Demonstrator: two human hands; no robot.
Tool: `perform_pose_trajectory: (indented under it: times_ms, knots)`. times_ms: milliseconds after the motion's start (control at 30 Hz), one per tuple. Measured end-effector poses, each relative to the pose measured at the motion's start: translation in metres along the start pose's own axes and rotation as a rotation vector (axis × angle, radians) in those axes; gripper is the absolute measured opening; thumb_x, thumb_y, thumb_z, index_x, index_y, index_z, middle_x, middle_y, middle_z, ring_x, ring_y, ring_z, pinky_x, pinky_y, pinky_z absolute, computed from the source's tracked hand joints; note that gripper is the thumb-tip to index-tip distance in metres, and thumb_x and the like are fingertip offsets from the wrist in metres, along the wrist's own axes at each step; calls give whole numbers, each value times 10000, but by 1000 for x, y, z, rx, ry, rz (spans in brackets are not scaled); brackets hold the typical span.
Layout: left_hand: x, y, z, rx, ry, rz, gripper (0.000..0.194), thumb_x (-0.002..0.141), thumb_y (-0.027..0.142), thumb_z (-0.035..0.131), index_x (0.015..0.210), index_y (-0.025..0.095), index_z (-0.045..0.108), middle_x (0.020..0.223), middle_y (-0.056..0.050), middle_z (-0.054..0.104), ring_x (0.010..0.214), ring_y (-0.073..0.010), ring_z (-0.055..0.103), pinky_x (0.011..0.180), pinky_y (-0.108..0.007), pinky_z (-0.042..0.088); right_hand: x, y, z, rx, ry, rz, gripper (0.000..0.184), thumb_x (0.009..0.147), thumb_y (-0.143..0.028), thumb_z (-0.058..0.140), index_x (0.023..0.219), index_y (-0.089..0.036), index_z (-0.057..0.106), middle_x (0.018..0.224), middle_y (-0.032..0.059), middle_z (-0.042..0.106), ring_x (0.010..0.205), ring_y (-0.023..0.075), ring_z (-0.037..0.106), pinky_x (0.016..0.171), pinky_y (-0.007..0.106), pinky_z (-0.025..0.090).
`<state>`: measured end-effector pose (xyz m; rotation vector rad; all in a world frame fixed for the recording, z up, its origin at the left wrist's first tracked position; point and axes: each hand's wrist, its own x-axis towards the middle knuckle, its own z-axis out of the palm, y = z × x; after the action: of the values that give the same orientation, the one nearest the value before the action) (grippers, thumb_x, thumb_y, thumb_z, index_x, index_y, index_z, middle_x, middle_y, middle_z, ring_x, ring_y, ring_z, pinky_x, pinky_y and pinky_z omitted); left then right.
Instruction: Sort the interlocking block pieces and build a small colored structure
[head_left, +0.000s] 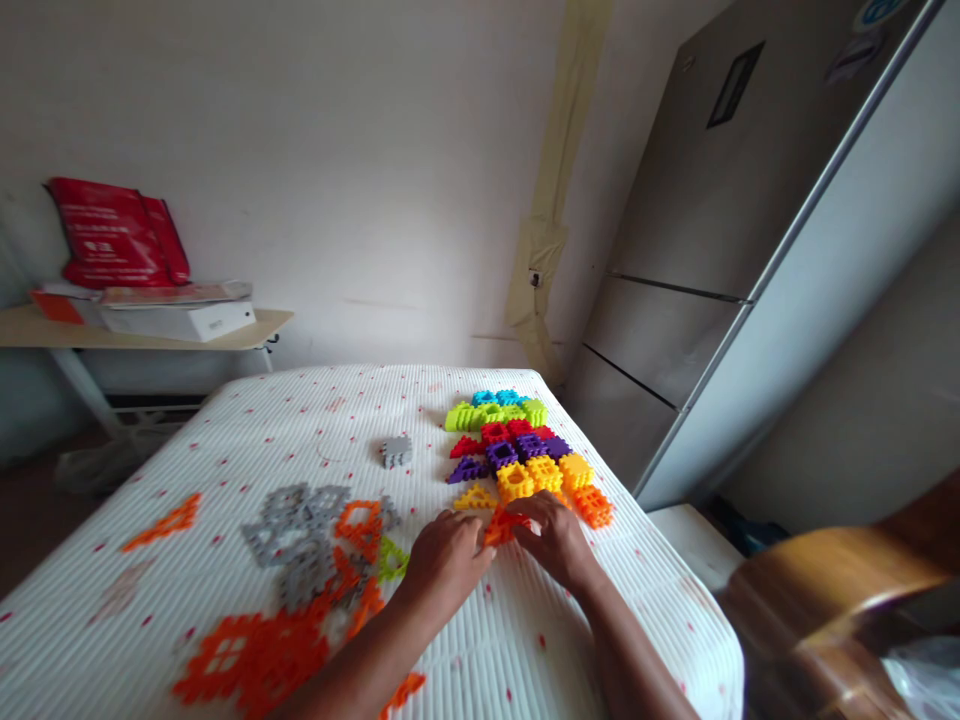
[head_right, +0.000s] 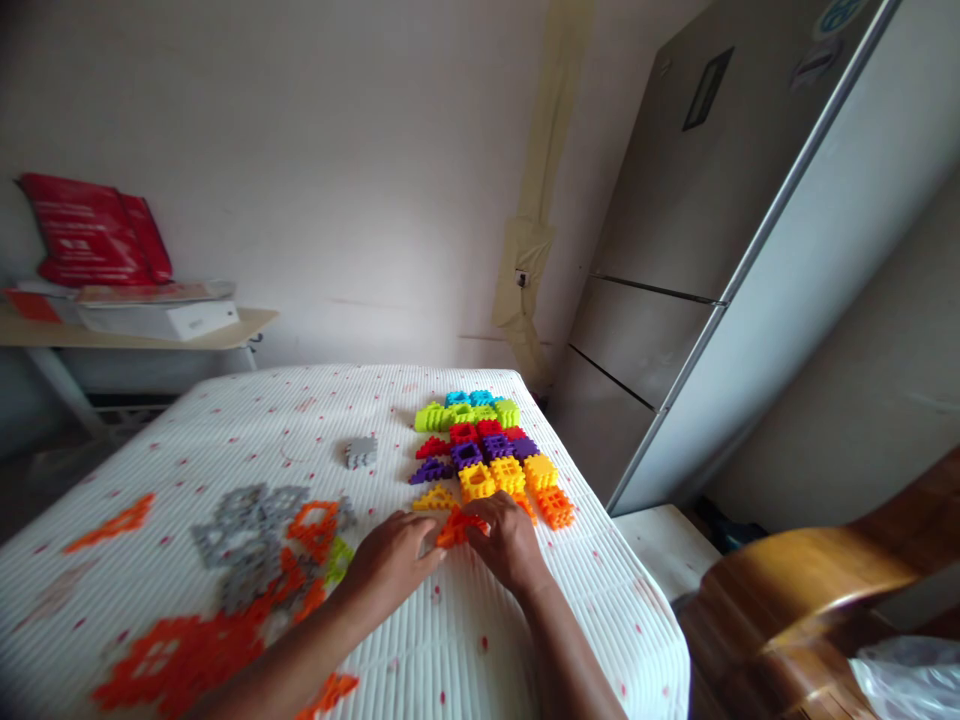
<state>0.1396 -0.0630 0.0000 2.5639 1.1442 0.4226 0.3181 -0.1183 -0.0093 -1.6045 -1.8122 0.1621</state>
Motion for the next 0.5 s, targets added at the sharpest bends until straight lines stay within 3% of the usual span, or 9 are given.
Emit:
perform_pose_trajectory:
  times_ms: [167, 500]
  knots:
    - [5, -1, 7, 52, 12, 4, 182, 812, 208, 498, 812, 175, 676, 885, -86, 708, 893, -226, 628, 810, -335, 461, 0, -1, 0, -19, -11, -3, 213, 790, -133, 567, 928, -231, 696, 918, 30, 711, 846, 188, 610, 785, 301, 478]
    - [1, 2, 12, 95, 43, 45, 230, 838, 185, 468, 808, 167, 695, 871, -118, 694, 911, -255, 617, 806, -375, 458, -1, -4, 0, -58, 36, -49, 237, 753, -99, 563, 906, -221, 697, 842, 33, 708, 773, 183, 618, 704, 282, 491]
